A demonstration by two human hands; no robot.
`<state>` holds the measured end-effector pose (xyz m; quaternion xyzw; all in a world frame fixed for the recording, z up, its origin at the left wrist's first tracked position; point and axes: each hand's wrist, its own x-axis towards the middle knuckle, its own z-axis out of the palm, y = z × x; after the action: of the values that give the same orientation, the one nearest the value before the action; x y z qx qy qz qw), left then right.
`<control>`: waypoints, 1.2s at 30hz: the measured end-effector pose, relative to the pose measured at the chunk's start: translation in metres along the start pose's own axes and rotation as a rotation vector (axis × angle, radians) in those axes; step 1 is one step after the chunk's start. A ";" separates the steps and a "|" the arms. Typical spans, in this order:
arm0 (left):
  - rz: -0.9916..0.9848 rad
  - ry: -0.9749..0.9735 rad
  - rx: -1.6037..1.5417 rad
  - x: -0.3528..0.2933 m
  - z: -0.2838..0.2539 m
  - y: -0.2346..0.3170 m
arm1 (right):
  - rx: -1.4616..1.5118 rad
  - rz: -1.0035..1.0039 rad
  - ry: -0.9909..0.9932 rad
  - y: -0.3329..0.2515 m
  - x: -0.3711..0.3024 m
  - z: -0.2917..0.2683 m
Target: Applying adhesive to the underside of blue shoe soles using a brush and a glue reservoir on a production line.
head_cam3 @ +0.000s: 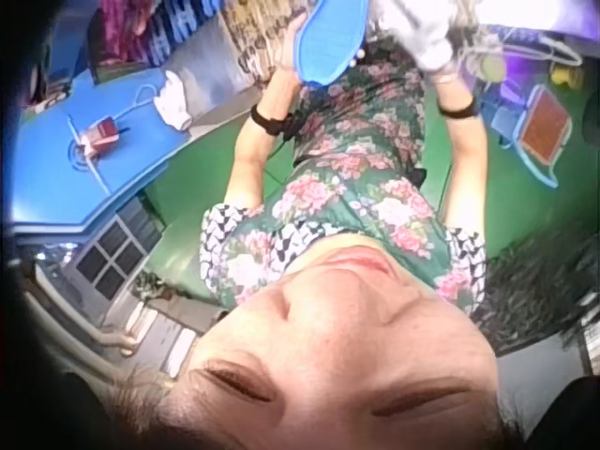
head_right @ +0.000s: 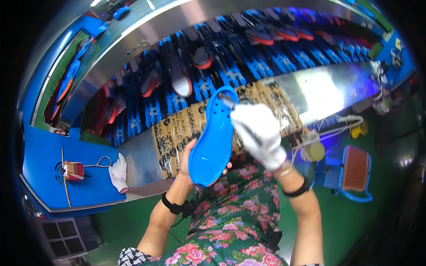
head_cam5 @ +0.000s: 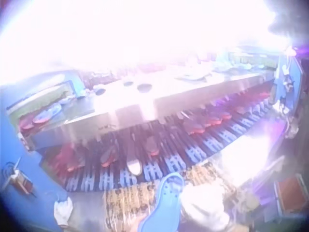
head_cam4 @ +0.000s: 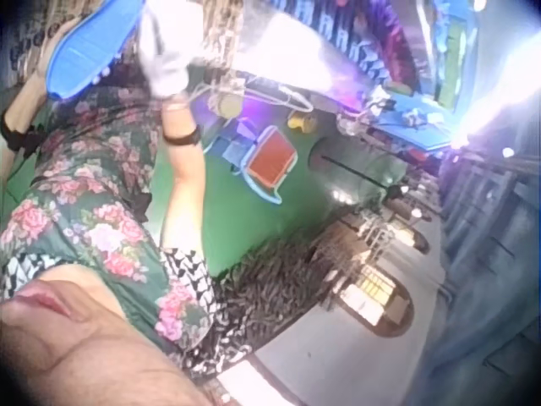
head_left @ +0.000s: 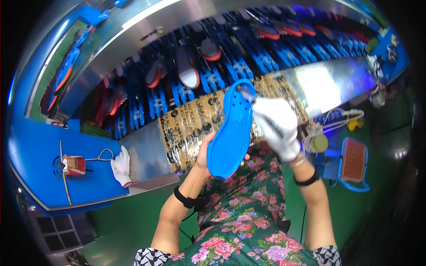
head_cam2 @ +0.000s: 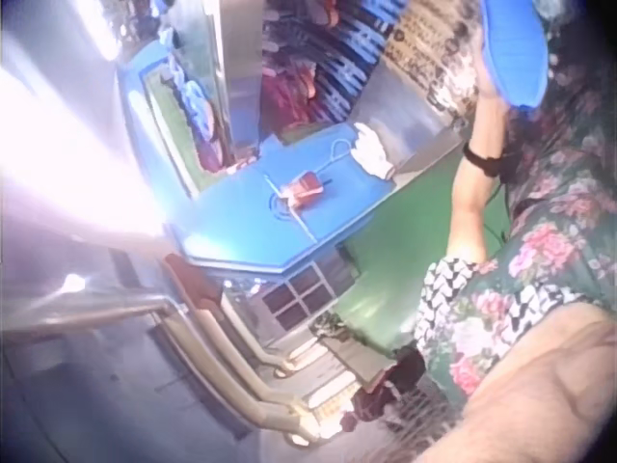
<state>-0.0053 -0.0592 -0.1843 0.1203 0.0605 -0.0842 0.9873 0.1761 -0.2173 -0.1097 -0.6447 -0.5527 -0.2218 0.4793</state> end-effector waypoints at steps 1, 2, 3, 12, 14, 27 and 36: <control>0.008 0.003 0.012 0.000 -0.002 0.004 | 0.005 -0.006 -0.013 -0.011 -0.008 0.005; 0.022 0.009 0.067 -0.003 -0.014 0.009 | 0.052 0.013 -0.087 -0.025 -0.020 0.011; 0.065 -0.051 -0.125 -0.005 -0.021 0.011 | 0.180 0.087 -0.151 -0.045 -0.025 0.009; 0.421 -0.309 0.424 -0.076 0.095 0.085 | 1.292 0.820 0.278 -0.056 -0.041 -0.029; 0.451 -0.499 0.355 -0.084 0.131 0.112 | 1.186 0.875 0.336 -0.053 -0.041 -0.027; 1.223 -0.108 0.264 -0.049 0.170 0.349 | 1.252 1.094 0.210 -0.053 -0.068 0.039; 1.253 0.539 1.966 0.119 0.236 0.320 | 1.246 1.167 0.313 -0.026 -0.070 0.036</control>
<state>0.1919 0.1706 0.0989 0.8461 0.1062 0.4293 0.2974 0.1225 -0.2234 -0.1731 -0.4073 -0.0821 0.3165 0.8527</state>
